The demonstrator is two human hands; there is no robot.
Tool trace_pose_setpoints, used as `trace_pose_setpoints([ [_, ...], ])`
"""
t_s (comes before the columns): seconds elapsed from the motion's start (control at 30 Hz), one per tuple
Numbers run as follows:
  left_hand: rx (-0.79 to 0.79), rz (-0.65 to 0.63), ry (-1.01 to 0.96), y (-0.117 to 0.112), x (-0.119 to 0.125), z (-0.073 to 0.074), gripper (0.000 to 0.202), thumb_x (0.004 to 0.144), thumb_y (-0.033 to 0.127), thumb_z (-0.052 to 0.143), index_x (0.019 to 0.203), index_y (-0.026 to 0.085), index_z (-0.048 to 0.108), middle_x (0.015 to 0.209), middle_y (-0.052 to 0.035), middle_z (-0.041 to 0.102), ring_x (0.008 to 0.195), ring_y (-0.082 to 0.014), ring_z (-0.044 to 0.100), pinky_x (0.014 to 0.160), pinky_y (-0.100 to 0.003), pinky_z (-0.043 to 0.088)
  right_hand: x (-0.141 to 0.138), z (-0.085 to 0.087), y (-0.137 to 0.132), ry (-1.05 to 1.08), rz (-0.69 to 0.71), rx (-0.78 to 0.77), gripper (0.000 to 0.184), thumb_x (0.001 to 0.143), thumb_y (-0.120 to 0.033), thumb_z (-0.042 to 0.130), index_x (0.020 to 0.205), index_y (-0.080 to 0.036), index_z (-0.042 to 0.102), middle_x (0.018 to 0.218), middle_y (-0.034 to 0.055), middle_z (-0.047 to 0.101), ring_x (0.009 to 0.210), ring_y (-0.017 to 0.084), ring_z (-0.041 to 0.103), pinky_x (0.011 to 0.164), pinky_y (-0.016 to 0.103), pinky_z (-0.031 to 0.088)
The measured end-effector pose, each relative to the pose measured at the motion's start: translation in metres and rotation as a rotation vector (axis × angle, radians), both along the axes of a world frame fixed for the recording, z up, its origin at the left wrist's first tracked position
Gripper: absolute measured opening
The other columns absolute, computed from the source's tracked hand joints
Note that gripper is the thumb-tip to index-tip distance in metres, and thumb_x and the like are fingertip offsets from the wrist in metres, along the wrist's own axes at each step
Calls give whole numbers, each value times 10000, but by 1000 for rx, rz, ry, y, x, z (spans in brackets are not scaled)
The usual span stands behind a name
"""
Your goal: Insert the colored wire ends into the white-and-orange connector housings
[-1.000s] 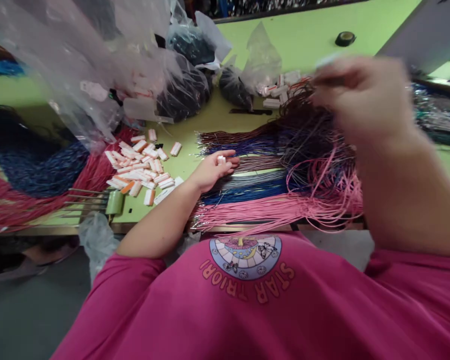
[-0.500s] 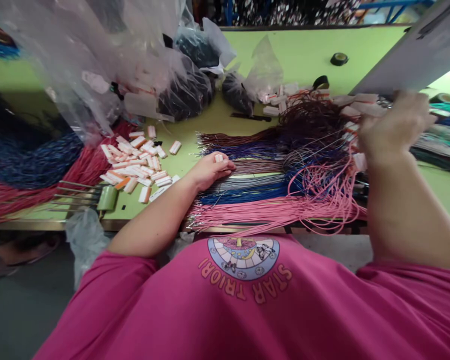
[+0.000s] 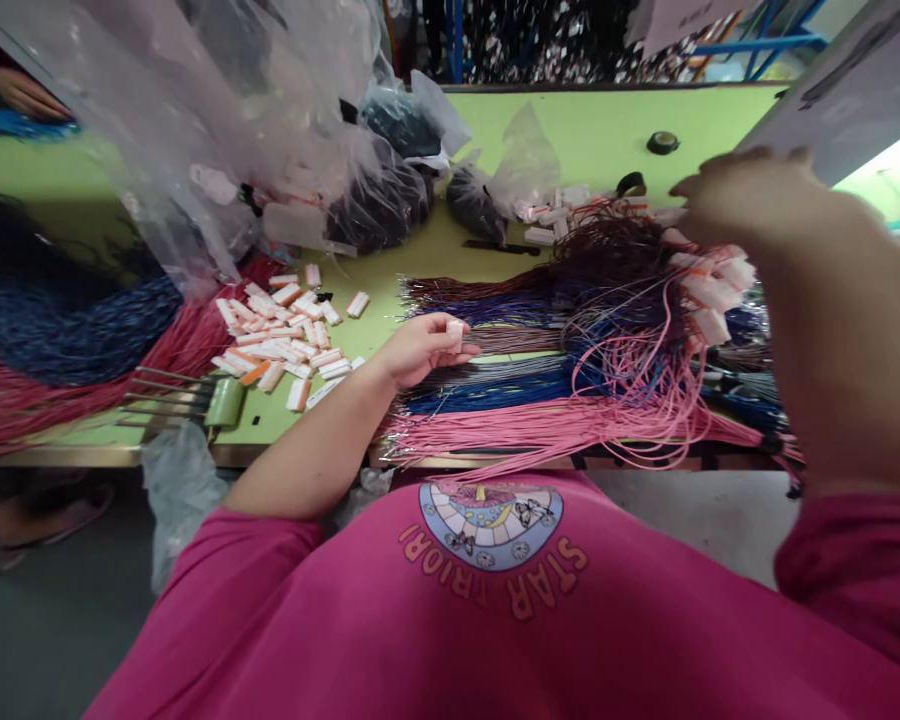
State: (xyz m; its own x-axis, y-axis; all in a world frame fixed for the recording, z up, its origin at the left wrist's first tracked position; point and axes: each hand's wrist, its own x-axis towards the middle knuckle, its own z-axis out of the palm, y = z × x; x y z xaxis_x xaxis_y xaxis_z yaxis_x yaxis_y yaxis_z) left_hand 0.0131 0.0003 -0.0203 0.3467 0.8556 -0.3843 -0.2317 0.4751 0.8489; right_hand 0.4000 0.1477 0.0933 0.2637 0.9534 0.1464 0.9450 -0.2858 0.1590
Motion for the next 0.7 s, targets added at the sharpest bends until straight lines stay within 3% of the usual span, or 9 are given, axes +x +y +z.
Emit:
trace_pose_setpoints([
  [0.07,38,-13,17,0,-1,-1,251,706,135,864,868,149,673,791,-6,692,820,-162,780,775,-284,608,-51,26,-19,-139,207,-161,733,896,-371,570,325,16,321,1311,232,715,1374,347,552,707,507,350],
  [0.13,94,-35,44,1,-2,-1,266,666,172,891,869,153,720,751,-1,701,718,-120,722,690,-252,557,-112,38,-37,-147,368,-173,517,937,-238,590,488,19,572,1207,235,755,1259,299,656,761,466,386],
  [0.23,203,-36,47,1,-4,0,345,618,234,919,926,162,780,671,22,672,556,-68,568,544,-226,398,-195,15,-51,93,754,-302,167,926,-123,657,931,-48,807,1101,173,804,1075,257,742,822,354,459],
  [0.3,253,-33,40,1,-4,1,424,607,272,929,994,170,789,642,32,653,539,-70,541,512,-230,316,-228,-17,-51,132,804,-341,200,918,-167,694,1059,-105,821,1118,170,812,1023,260,754,824,333,506],
  [0.4,238,-88,64,0,-4,2,472,611,318,932,1018,164,750,639,25,658,554,-88,565,498,-224,297,-241,-65,-45,180,829,-327,272,929,-224,674,1116,-87,815,1194,246,781,1059,337,745,847,380,549],
  [0.47,193,-126,82,-1,-3,2,475,598,313,940,972,166,686,663,17,676,565,-99,586,488,-211,333,-233,-85,-38,239,827,-302,300,941,-202,605,1128,-97,814,1225,244,771,1088,343,730,897,398,541],
  [0.57,117,-106,66,-3,-2,3,536,559,247,958,955,180,604,745,4,717,630,-125,647,560,-234,483,-216,-93,-29,420,783,-226,278,929,-204,585,1076,-144,813,1168,169,792,1077,292,706,949,376,516],
  [0.63,64,-77,34,-3,-2,4,567,543,211,965,995,171,626,806,-5,736,695,-133,684,662,-280,562,-207,-90,-27,628,726,-182,186,875,-174,628,954,-152,795,998,117,795,978,249,695,918,348,513],
  [0.7,41,-54,27,-2,-3,5,540,554,239,971,1001,148,682,810,-12,736,709,-124,688,675,-264,559,-200,-83,-30,913,649,-210,118,805,-115,654,857,-162,749,774,54,730,800,207,664,820,334,517],
])
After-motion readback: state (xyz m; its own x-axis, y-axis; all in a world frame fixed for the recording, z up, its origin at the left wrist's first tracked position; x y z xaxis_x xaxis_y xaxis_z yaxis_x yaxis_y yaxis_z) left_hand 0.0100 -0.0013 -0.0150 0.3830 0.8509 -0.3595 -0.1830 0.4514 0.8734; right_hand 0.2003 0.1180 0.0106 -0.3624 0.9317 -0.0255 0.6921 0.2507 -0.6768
